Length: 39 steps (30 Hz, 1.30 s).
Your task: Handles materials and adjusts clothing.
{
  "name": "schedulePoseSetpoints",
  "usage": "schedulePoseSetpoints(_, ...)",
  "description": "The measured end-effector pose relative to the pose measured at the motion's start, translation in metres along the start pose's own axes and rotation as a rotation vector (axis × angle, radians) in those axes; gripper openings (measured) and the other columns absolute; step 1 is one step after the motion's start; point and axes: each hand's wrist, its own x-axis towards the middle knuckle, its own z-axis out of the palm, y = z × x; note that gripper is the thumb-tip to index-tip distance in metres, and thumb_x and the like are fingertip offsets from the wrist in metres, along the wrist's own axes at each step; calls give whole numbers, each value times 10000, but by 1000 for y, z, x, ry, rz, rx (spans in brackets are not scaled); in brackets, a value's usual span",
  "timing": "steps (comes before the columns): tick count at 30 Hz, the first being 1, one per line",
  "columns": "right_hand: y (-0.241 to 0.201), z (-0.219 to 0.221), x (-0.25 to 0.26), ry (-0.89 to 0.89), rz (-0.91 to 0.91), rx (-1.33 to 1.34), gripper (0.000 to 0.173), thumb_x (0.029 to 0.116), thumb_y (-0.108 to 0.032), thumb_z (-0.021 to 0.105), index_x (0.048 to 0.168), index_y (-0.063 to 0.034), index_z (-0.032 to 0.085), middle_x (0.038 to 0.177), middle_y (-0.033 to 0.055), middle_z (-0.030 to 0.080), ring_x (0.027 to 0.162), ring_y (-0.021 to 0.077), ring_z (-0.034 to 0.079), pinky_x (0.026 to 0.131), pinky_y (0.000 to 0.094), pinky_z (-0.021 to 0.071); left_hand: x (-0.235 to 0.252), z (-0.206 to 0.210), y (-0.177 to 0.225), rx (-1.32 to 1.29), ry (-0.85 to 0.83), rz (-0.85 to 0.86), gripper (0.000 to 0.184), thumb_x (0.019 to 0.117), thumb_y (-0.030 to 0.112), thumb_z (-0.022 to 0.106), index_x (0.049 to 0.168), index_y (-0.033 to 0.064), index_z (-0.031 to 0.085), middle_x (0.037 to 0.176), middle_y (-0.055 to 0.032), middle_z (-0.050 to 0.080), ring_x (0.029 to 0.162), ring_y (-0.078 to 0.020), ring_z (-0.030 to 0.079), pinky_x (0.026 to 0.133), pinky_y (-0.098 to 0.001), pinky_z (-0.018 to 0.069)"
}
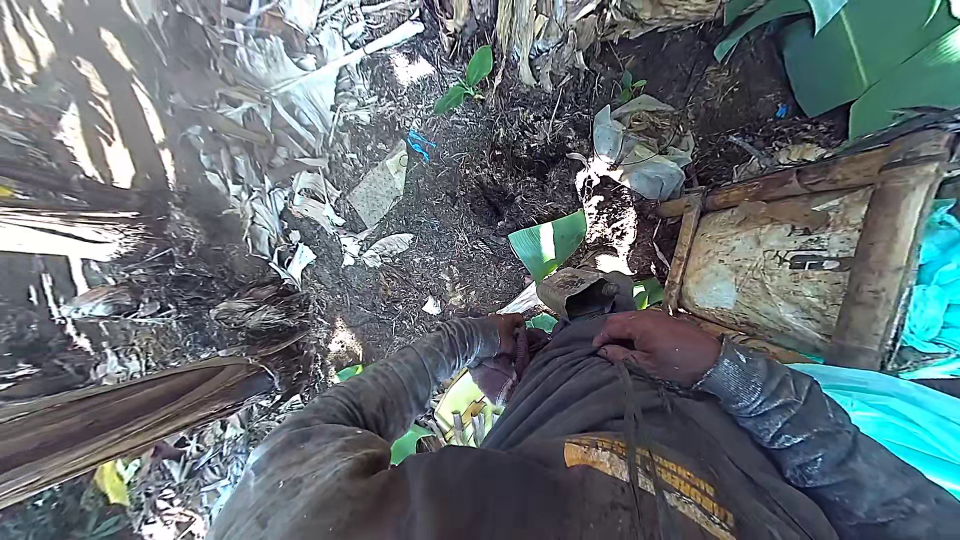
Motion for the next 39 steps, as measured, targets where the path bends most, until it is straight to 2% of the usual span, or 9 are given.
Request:
schedulePoseSetpoints(7, 2, 1, -4, 10, -1, 11, 261, 1026, -245, 562, 1124, -89, 747, 1078, 108, 712, 1026, 233, 676, 943, 446, 525, -18, 5, 61, 163, 83, -329, 569, 1014, 328, 564, 1496, 68, 409, 1301, -257, 639, 1205, -464, 624, 986, -680, 478)
schedulePoseSetpoints(11, 6, 3, -9, 24, -13, 41, 255, 1026, -241, 570, 1116, -84, 748, 1062, 110, 710, 1010, 235, 673, 936, 453, 524, -21, 1, 33, -318, -11, -57, 421, 818, 109, 771, 1168, -8, 568, 973, -157, 637, 904, -274, 622, 827, -503, 522)
schedulePoseSetpoints(14, 8, 1, -10, 30, -23, 46, 256, 1024, -242, 572, 1111, -76, 747, 1048, 113, 709, 995, 235, 673, 923, 455, 526, -20, -7, 23, -752, -148, 142, 36, 819, 100, 610, 847, 121, 600, 771, 57, 633, 722, -25, 610, 690, -251, 529)
schedulePoseSetpoints(18, 11, 0, -12, 27, -28, 55, 255, 1024, -244, 572, 1109, -79, 747, 1051, 108, 708, 995, 230, 672, 923, 452, 526, -24, -11, 11, -834, -192, 98, 75, 914, 126, 656, 955, 74, 690, 826, 18, 718, 763, -50, 682, 753, -268, 578)
schedulePoseSetpoints(22, 11, -2, -12, 13, -11, 58, 260, 1029, -261, 565, 1117, -98, 747, 1059, 95, 705, 1008, 215, 668, 934, 441, 524, -16, -3, 19, -277, -34, -52, 305, 878, 300, 794, 977, 62, 631, 796, -48, 608, 726, -160, 577, 707, -406, 501)
schedulePoseSetpoints(25, 12, -3, -12, 7, -11, 58, 269, 1030, -262, 561, 1124, -91, 745, 1061, 101, 702, 1010, 225, 667, 934, 443, 520, -25, -11, 71, 160, -64, -295, 505, 942, 277, 703, 1318, -27, 561, 1229, -286, 643, 1160, -442, 629, 979, -638, 487)
schedulePoseSetpoints(28, 11, -4, -12, 10, -16, 60, 272, 1030, -254, 561, 1130, -80, 744, 1067, 115, 702, 1017, 240, 668, 937, 457, 517, -40, -27, 117, 192, -134, -489, 601, 1051, 279, 562, 1542, -3, 361, 1494, -290, 482, 1397, -451, 469, 1126, -622, 373)
schedulePoseSetpoints(33, 18, -2, -16, 51, -33, 92, 265, 1028, -256, 561, 1117, -87, 746, 1067, 103, 708, 1018, 228, 670, 943, 454, 521, -12, -10, 18, -447, -24, -40, 213, 906, 248, 695, 968, 48, 657, 836, -56, 658, 778, -152, 635, 722, -384, 543)
schedulePoseSetpoints(39, 20, -4, -17, 63, -31, 94, 264, 1031, -264, 564, 1122, -95, 746, 1071, 96, 707, 1016, 218, 669, 939, 444, 523, -15, -12, -21, -626, -220, 208, 670, 720, 41, 858, 1329, 82, 584, 1124, -65, 709, 936, -108, 682, 814, -322, 581)
